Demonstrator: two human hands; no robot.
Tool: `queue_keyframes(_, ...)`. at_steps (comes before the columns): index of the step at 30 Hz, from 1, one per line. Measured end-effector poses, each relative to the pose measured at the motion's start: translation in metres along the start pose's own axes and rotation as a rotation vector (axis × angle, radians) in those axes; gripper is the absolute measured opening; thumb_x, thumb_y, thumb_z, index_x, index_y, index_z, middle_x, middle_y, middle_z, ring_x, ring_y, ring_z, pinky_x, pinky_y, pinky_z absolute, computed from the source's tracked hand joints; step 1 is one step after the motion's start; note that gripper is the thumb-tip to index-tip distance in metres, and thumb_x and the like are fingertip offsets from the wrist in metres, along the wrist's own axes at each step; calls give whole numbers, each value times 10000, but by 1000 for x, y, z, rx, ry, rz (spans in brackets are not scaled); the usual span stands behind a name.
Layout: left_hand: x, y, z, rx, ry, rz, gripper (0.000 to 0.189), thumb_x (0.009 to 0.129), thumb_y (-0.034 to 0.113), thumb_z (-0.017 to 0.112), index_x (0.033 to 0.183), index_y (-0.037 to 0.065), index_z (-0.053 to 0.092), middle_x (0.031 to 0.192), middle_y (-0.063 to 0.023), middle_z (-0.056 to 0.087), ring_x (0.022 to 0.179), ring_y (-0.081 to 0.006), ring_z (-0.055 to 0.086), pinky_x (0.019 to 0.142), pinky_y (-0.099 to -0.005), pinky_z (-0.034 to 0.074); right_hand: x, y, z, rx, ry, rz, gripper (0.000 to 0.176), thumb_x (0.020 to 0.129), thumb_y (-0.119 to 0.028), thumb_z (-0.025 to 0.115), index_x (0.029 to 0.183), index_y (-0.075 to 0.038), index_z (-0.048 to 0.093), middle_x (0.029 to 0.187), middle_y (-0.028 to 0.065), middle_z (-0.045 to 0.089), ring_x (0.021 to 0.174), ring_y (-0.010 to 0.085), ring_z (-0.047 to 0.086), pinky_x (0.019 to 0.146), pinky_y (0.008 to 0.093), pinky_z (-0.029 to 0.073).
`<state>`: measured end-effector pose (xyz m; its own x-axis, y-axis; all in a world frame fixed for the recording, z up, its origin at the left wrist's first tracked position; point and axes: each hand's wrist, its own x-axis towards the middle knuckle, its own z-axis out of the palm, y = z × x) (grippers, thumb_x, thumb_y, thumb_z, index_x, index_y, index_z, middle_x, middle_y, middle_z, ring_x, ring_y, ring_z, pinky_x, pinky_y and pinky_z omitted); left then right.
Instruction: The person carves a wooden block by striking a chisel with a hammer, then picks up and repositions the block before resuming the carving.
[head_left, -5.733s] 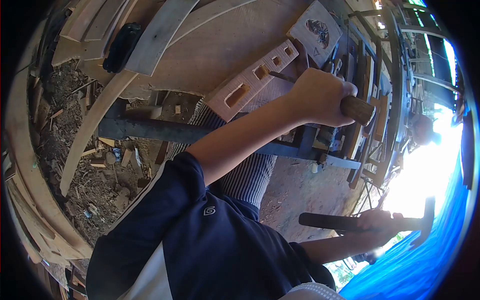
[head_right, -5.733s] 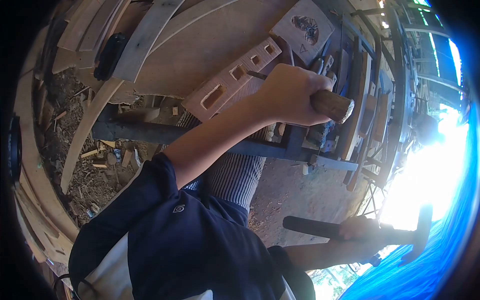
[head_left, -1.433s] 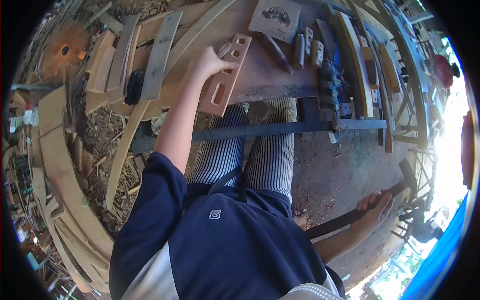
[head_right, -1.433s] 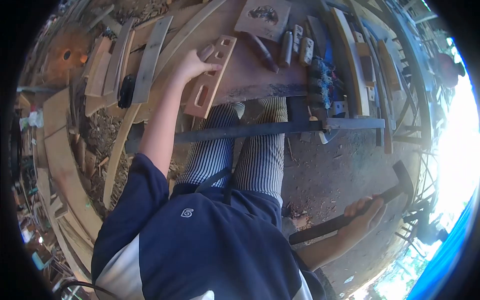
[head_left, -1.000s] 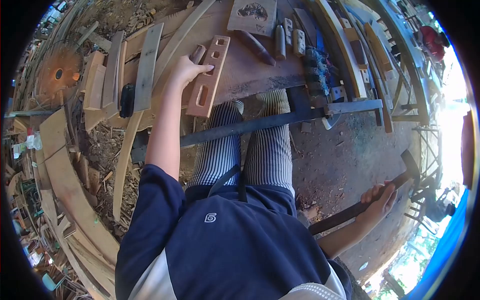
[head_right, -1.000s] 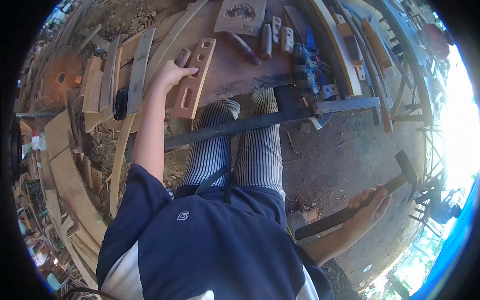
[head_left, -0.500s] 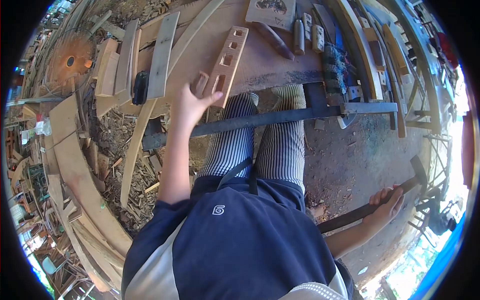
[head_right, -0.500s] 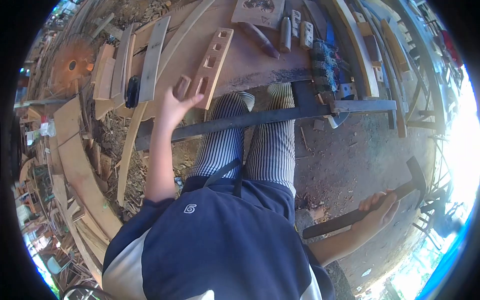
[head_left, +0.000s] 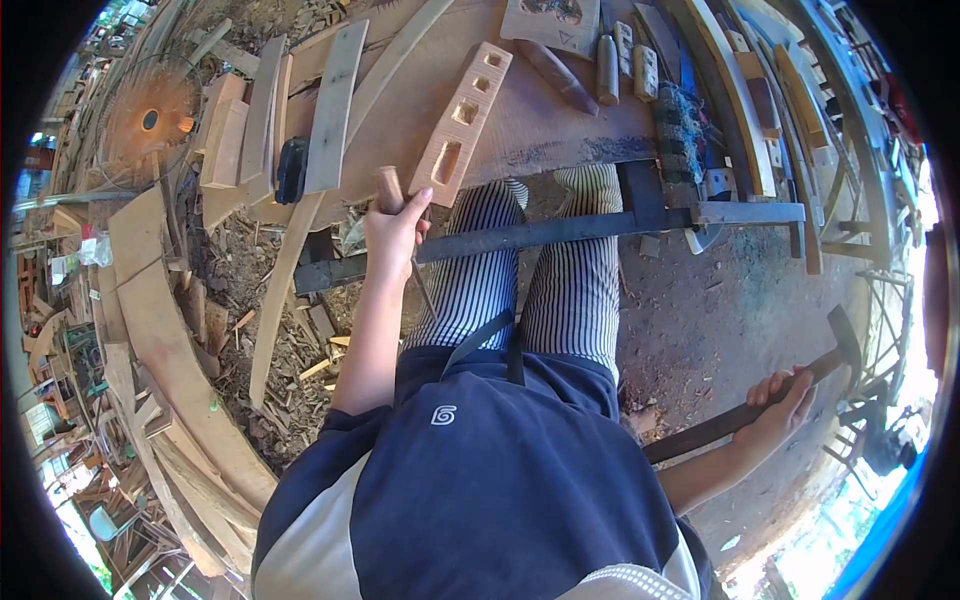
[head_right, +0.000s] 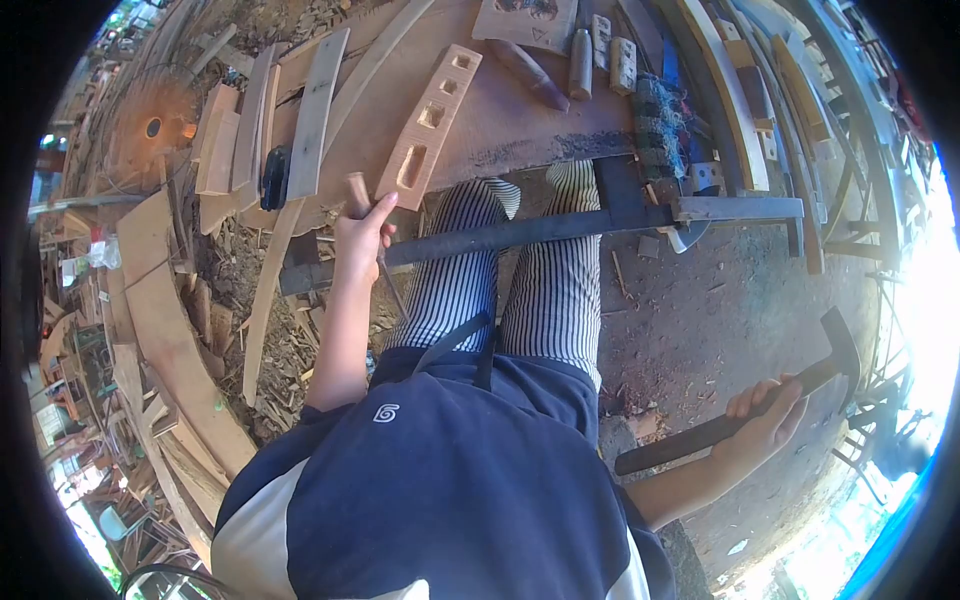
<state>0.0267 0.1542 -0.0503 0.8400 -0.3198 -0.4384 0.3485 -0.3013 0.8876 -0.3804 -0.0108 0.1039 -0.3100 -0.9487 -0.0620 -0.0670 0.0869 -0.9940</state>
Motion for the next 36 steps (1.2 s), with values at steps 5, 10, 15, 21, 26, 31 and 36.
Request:
queue_keyframes(5, -18, 38, -8, 668, 292, 1063, 290, 701, 107, 805, 876, 3, 600, 790, -69, 599, 657, -213, 601, 576, -301, 460, 6, 5, -10, 17, 8, 1, 223, 972, -296, 547, 993, -77, 512, 653, 1, 421, 495, 78, 386, 439, 227, 326)
queue_keyframes(10, -34, 58, -3, 653, 136, 1050, 291, 717, 152, 807, 895, 17, 620, 796, -59, 615, 704, -211, 613, 651, -322, 485, 7, 6, -8, 37, -8, 0, 221, 972, -303, 546, 990, -86, 511, 653, 2, 423, 485, 75, 384, 434, 225, 329)
queue_keyframes(15, -22, 48, 2, 306, 161, 829, 321, 751, 243, 804, 813, 20, 581, 724, -14, 595, 560, -114, 568, 478, -294, 448, 13, 12, -20, 61, -45, 11, 216, 972, -307, 545, 987, -94, 511, 652, 1, 424, 474, 73, 380, 423, 224, 327)
queue_keyframes(21, -6, 20, -5, -191, 10, 39, 329, 778, 266, 788, 882, 28, 586, 736, -54, 615, 450, -73, 500, 373, -201, 380, 10, 7, -12, 59, -39, 27, 215, 975, -311, 537, 985, -98, 507, 653, -2, 422, 473, 68, 376, 416, 222, 319)
queue_keyframes(26, -5, -3, 2, -199, -61, -105, 329, 792, 248, 775, 905, 12, 575, 793, -66, 630, 467, -89, 536, 371, -209, 388, 9, 7, -4, 51, -58, 24, 218, 979, -319, 530, 981, -103, 501, 654, -7, 425, 471, 65, 373, 412, 220, 314)
queue_keyframes(31, -12, -11, 10, -182, -106, -133, 269, 821, 212, 735, 939, 5, 609, 812, -83, 677, 468, -94, 547, 383, -226, 382, 4, 1, 7, -9, -57, 38, 220, 984, -325, 517, 981, -106, 498, 656, -11, 436, 462, 61, 375, 404, 217, 312)
queue_keyframes(36, -17, -13, 6, -172, -146, -133, 248, 842, 190, 702, 976, 4, 606, 847, -84, 685, 467, -94, 555, 390, -223, 386, 2, -1, 11, -16, -87, 34, 228, 982, -337, 517, 971, -110, 498, 653, -10, 434, 456, 64, 375, 401, 220, 310)
